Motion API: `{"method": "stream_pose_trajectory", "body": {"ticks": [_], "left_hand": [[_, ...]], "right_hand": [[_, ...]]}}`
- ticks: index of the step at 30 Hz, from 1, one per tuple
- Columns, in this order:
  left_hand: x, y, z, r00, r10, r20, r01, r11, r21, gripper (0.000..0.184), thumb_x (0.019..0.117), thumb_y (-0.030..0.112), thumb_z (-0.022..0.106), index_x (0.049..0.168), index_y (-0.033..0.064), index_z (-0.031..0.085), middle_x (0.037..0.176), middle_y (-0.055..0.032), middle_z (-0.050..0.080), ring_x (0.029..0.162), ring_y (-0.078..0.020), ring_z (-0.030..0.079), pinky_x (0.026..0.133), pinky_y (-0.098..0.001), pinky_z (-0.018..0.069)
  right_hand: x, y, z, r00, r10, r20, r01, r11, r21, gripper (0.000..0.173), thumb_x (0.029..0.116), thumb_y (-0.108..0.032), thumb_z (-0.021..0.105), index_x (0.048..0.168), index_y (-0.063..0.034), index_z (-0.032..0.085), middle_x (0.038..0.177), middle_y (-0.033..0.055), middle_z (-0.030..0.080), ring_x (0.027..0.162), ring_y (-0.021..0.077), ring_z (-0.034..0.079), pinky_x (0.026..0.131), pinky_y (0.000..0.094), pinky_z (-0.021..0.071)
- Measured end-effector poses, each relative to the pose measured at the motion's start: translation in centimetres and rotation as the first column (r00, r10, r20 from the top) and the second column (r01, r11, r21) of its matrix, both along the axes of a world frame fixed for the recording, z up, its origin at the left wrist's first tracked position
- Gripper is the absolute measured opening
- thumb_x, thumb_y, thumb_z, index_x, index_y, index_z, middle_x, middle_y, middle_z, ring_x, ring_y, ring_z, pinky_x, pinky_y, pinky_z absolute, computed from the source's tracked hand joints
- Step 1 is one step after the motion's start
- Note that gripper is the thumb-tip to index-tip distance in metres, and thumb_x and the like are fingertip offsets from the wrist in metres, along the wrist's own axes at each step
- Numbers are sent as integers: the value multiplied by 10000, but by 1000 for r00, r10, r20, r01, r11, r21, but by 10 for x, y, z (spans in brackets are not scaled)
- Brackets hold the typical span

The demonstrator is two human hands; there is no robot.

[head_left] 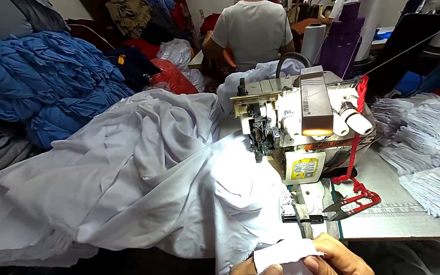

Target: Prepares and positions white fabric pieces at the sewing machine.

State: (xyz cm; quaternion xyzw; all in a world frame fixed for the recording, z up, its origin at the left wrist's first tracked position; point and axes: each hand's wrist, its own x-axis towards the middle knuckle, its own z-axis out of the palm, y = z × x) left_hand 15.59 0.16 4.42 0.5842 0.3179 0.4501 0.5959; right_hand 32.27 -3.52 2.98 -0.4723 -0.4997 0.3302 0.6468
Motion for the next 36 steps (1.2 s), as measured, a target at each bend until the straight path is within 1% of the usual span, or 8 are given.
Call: {"method": "stream_pose_trajectory", "body": {"ticks": [3, 5, 8, 12, 15, 24, 30, 36], "left_hand": [[2, 5, -5, 996, 87, -34, -83, 990, 113, 191, 999, 232, 632, 920, 109, 756, 915, 162, 727, 905, 112, 643, 832, -146, 539], [5, 8, -5, 987, 155, -46, -144, 972, 188, 153, 965, 144, 670, 890, 33, 743, 876, 106, 714, 876, 89, 643, 811, -141, 540], [7, 12, -1, 976, 210, -65, -181, 936, 302, 130, 942, 102, 691, 872, 1, 732, 865, 60, 717, 877, 86, 640, 820, -125, 531], [10, 15, 2, 938, 305, -168, -164, 812, 560, 180, 935, 65, 694, 837, -84, 707, 815, -113, 703, 859, -11, 658, 833, -123, 509], [14, 13, 4, 890, 379, -255, -127, 741, 659, 134, 897, 25, 680, 812, -66, 728, 788, -148, 715, 835, -94, 683, 843, -147, 511], [22, 7, 2, 902, 338, -269, -102, 773, 626, 179, 922, 8, 602, 861, -111, 722, 845, -212, 723, 878, -161, 694, 886, -188, 510], [27, 5, -5, 911, 340, -232, -126, 767, 629, 223, 942, 29, 563, 872, -133, 700, 862, -230, 715, 905, -151, 684, 908, -169, 491], [31, 5, -18, 889, 411, -203, -164, 699, 696, 201, 931, 29, 570, 926, -143, 674, 956, -262, 719, 1021, -158, 685, 1002, -165, 450]], "right_hand": [[0, 0, -1, 996, -63, 59, 61, 997, 49, 87, 954, -130, 703, 956, -47, 728, 871, -64, 666, 857, -73, 608, 795, 123, 522], [0, 2, -2, 978, -136, 158, 114, 984, 139, 80, 953, -129, 710, 971, -51, 719, 893, -38, 658, 905, -65, 609, 831, 108, 513], [3, 7, -3, 894, -271, 357, 167, 941, 295, 70, 976, -156, 691, 986, -86, 685, 937, -10, 632, 975, -7, 592, 915, 126, 462], [4, 7, 2, 760, -376, 531, 165, 901, 402, 101, 1023, -170, 612, 996, -105, 684, 945, 37, 600, 942, 104, 565, 917, 217, 415], [1, 7, 4, 698, -405, 591, 166, 894, 416, 123, 1025, -150, 593, 986, -96, 696, 917, 56, 602, 919, 142, 559, 901, 248, 401], [-2, 5, 3, 677, -393, 622, 180, 908, 379, 129, 1010, -136, 606, 986, -80, 720, 902, 74, 620, 908, 162, 559, 890, 266, 396], [-5, 5, 2, 677, -387, 626, 183, 912, 366, 134, 1008, -130, 610, 989, -60, 723, 906, 91, 631, 899, 172, 561, 891, 275, 398], [-17, 2, 1, 739, -336, 583, 172, 932, 319, 172, 1008, -87, 589, 1014, -7, 741, 915, 142, 661, 892, 196, 594, 895, 276, 435]]}}
